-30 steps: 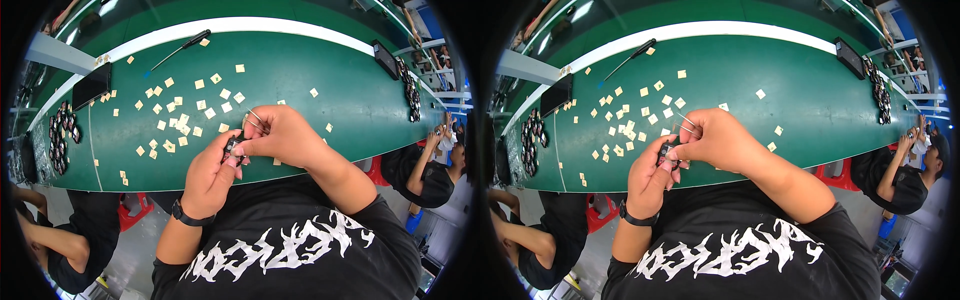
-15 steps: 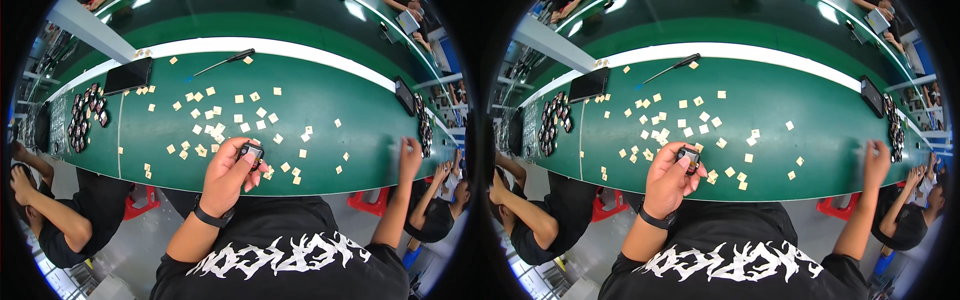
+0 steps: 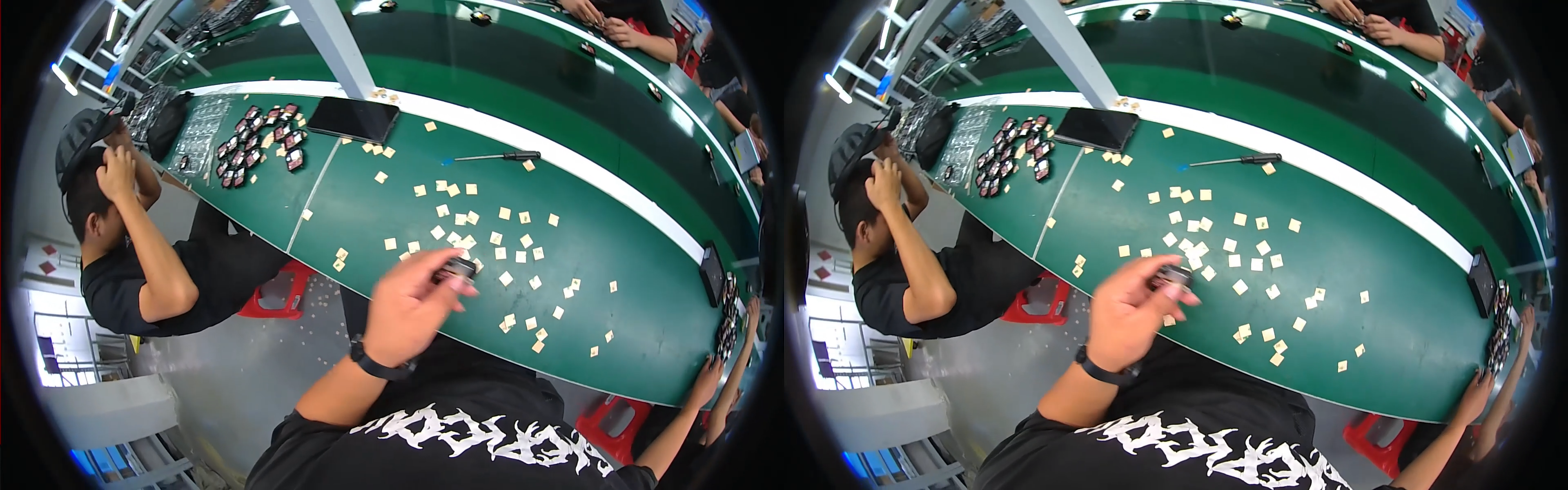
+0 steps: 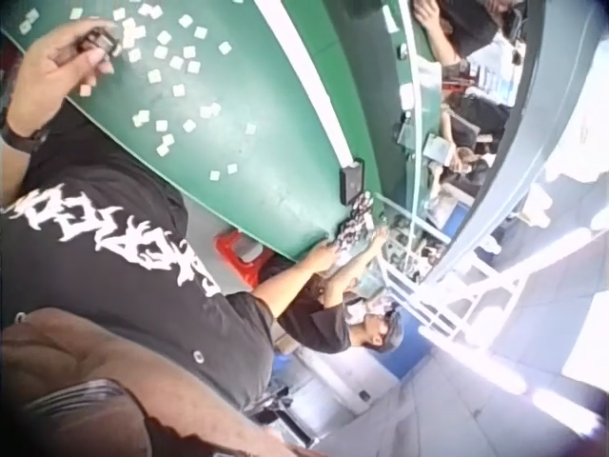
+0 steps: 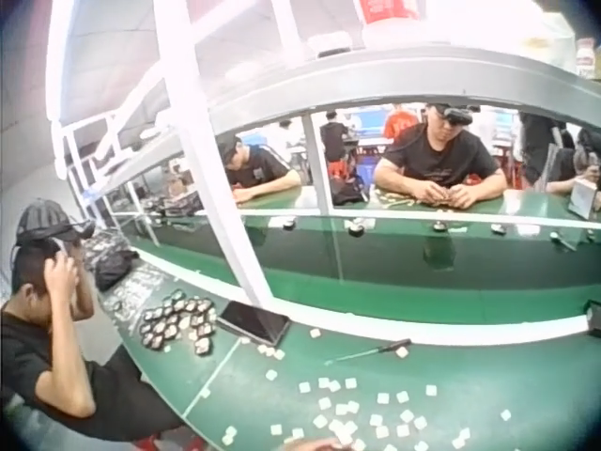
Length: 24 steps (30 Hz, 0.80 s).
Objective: Assembling small electronic tracking devices or smartwatches by inserting components and applying adhesive stickers.
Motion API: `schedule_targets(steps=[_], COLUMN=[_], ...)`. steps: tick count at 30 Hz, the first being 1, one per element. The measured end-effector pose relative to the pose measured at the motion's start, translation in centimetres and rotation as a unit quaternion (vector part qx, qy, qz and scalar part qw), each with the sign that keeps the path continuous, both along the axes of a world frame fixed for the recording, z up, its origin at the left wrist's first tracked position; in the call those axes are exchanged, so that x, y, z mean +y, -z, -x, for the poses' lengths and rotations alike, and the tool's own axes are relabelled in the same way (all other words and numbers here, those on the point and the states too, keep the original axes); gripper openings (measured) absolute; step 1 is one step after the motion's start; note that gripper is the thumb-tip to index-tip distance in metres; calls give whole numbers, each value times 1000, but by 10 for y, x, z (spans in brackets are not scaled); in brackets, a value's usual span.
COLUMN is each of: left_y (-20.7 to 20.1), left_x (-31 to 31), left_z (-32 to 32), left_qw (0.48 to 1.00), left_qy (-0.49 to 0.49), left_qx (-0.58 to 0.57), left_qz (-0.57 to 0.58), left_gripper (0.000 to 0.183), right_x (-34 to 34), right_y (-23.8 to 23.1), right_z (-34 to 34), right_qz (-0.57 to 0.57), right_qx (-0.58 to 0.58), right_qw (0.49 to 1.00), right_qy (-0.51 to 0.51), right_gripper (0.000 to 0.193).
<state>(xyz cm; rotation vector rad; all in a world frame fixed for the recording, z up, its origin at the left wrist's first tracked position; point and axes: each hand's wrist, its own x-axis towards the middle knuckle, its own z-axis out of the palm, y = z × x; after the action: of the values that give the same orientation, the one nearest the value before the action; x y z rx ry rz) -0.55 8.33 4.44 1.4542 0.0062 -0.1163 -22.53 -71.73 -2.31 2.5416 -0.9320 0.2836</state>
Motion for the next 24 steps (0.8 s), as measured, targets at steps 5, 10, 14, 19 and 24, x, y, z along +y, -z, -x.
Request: schedule_targets(steps=[5, 10, 14, 19, 24], left_y=[22, 69, 85, 90, 92], left_x=[101, 252, 322, 358, 349], left_z=[-37, -61, -90, -110, -117], left_qw=[942, 875, 878, 761, 743], left_qy=[-296, -392, -381, -332, -298], left_qx=[-81, -81, 4, -43, -64], left_qz=[-138, -272, -288, -555, -595], left_gripper=[34, 36, 37, 39, 48], right_x=[-10, -1, 12, 54, 56], right_y=[-6, -11, -11, -26, -34], right_z=[-2, -19, -26, -31, -33], right_qz=[4, 20, 20, 32, 90], right_qx=[10, 2, -26, -59, -64], right_qw=[1000, 1000, 999, 998, 993], right_qy=[-13, -7, 2, 9, -36], right_gripper=[41, 37, 26, 16, 9])
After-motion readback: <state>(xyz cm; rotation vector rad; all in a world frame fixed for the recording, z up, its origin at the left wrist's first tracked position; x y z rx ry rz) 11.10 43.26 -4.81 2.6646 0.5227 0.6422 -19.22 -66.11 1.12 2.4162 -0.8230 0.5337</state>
